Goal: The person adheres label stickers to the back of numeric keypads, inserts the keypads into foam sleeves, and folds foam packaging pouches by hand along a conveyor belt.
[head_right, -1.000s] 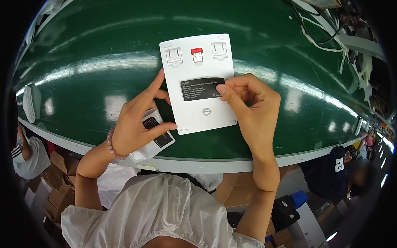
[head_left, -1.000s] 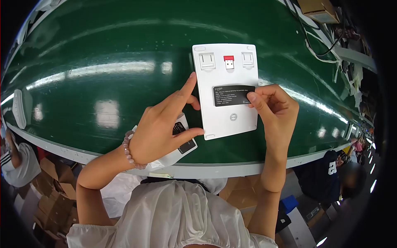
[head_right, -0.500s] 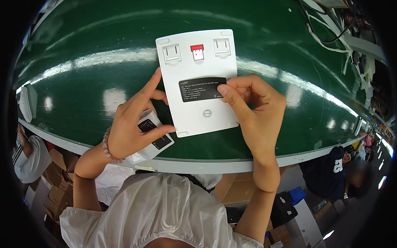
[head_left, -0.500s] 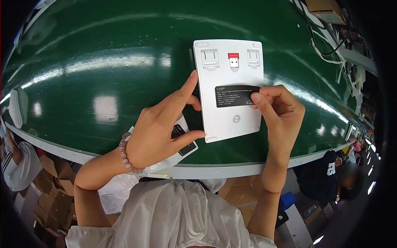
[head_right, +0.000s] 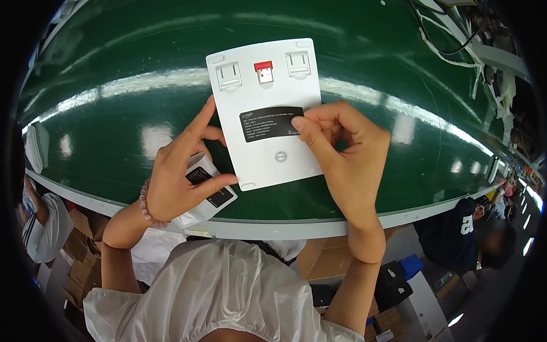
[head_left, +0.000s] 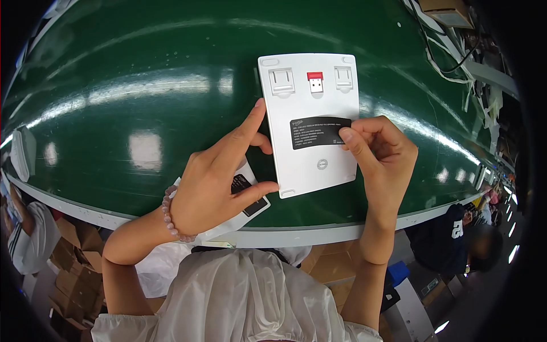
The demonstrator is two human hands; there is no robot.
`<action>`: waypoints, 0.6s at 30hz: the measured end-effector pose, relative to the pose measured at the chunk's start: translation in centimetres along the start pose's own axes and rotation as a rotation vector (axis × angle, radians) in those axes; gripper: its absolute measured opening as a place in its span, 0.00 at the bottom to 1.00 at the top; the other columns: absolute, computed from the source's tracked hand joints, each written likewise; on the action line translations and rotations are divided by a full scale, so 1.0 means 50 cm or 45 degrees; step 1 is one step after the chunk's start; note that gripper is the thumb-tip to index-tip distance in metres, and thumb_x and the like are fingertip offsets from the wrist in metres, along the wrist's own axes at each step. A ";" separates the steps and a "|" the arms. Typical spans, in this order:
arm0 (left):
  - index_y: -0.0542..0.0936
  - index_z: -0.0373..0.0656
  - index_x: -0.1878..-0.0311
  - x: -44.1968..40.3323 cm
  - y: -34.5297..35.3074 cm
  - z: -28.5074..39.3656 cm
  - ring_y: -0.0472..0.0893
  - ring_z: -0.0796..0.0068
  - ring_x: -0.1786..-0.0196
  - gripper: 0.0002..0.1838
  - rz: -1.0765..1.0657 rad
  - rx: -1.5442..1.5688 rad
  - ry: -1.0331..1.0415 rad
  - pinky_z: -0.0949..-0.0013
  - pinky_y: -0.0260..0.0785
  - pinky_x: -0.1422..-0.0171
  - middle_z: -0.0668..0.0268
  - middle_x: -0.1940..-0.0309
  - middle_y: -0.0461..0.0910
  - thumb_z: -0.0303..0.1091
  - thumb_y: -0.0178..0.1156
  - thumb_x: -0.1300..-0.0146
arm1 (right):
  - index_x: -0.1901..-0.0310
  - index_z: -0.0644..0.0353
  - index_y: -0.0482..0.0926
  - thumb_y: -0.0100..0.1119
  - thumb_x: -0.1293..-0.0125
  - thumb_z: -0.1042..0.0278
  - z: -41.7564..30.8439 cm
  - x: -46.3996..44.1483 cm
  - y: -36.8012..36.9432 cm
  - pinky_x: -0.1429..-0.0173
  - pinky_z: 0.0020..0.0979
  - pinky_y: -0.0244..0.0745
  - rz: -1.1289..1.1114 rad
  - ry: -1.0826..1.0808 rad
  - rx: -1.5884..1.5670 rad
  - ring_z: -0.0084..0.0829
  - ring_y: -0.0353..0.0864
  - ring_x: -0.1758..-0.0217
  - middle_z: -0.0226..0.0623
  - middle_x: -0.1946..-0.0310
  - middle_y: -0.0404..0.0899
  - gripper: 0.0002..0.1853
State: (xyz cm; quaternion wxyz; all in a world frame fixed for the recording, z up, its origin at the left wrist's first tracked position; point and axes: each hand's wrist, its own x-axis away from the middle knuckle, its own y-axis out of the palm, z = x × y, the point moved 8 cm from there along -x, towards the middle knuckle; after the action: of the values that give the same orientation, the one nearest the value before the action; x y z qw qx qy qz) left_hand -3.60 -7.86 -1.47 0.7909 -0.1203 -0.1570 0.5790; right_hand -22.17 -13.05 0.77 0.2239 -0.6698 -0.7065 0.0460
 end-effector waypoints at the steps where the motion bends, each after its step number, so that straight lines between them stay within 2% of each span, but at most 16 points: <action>1: 0.58 0.34 0.32 0.000 0.000 0.000 0.71 0.79 0.72 0.51 0.003 0.003 0.004 0.80 0.65 0.68 0.60 0.62 0.80 0.27 0.74 0.61 | 0.72 0.66 0.80 0.65 0.47 0.80 -0.001 0.000 0.000 0.75 0.13 0.55 -0.001 -0.014 0.012 0.13 0.59 0.81 0.24 0.84 0.70 0.03; 18: 0.57 0.33 0.31 0.003 0.005 0.001 0.75 0.76 0.69 0.51 0.005 -0.025 0.006 0.78 0.67 0.66 0.58 0.61 0.79 0.25 0.73 0.61 | 0.72 0.66 0.80 0.66 0.47 0.79 0.009 -0.004 -0.003 0.75 0.13 0.54 -0.025 0.032 -0.086 0.13 0.58 0.81 0.24 0.84 0.69 0.03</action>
State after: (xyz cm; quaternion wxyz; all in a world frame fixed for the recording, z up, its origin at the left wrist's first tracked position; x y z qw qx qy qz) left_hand -3.80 -7.65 -1.47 0.7890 -0.1297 -0.1605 0.5787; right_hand -22.51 -13.14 0.37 0.2104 -0.6704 -0.7114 0.0117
